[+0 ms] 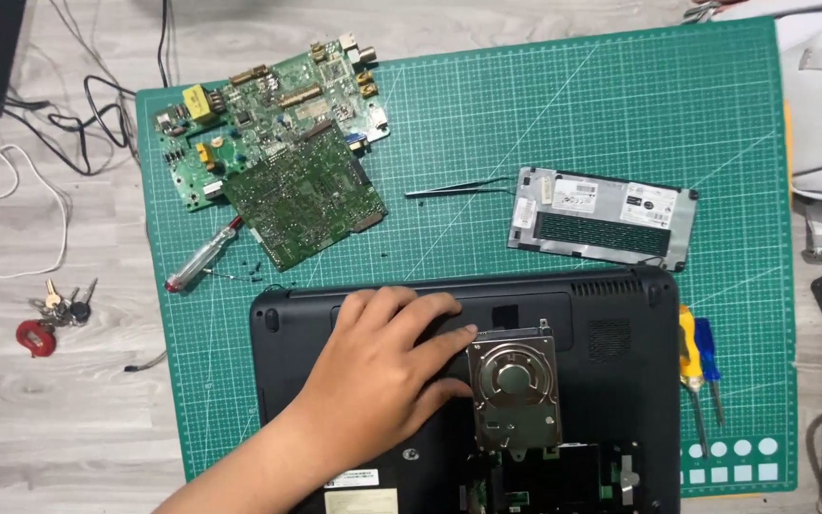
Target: Removing a hard drive from a laptop chassis using a screwdriver on a repair bench.
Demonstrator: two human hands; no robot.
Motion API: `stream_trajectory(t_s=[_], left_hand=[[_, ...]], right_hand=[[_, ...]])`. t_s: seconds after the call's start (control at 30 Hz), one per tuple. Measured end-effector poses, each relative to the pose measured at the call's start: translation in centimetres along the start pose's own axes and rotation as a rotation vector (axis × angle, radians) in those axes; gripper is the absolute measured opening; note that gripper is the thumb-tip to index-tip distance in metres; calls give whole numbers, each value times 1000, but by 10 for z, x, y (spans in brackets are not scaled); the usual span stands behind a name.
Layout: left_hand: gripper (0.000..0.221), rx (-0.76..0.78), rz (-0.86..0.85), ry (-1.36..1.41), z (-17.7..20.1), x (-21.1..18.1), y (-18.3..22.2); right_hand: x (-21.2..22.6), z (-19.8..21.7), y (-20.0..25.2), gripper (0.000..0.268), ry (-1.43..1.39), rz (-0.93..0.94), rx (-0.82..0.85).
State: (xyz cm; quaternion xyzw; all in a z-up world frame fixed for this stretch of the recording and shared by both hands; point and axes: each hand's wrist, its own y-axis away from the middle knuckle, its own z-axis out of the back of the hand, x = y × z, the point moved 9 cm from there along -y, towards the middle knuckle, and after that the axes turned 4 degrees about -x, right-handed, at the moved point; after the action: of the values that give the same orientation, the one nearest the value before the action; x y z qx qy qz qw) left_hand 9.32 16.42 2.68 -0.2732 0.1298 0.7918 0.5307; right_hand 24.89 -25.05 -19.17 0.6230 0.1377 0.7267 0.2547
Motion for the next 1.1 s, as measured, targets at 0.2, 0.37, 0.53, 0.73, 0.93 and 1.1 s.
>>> stream_trajectory(t_s=[0.2, 0.37, 0.53, 0.73, 0.93, 1.1], left_hand=[[37, -114, -11, -16, 7, 2, 1], [36, -167, -20, 11, 11, 3, 3], [42, -157, -15, 5, 8, 7, 4], [33, -186, 21, 205, 20, 15, 4], [7, -230, 100, 457, 29, 32, 4], [10, -272, 138, 596, 37, 41, 6]], right_hand=[[161, -31, -89, 46, 785, 618, 326], [344, -4, -88, 31, 531, 390, -449], [352, -32, -118, 35, 766, 594, -328], [345, -60, -110, 94, 994, 475, -497], [350, -60, -101, 81, 849, 296, -612], [351, -42, -108, 79, 767, 335, -463]])
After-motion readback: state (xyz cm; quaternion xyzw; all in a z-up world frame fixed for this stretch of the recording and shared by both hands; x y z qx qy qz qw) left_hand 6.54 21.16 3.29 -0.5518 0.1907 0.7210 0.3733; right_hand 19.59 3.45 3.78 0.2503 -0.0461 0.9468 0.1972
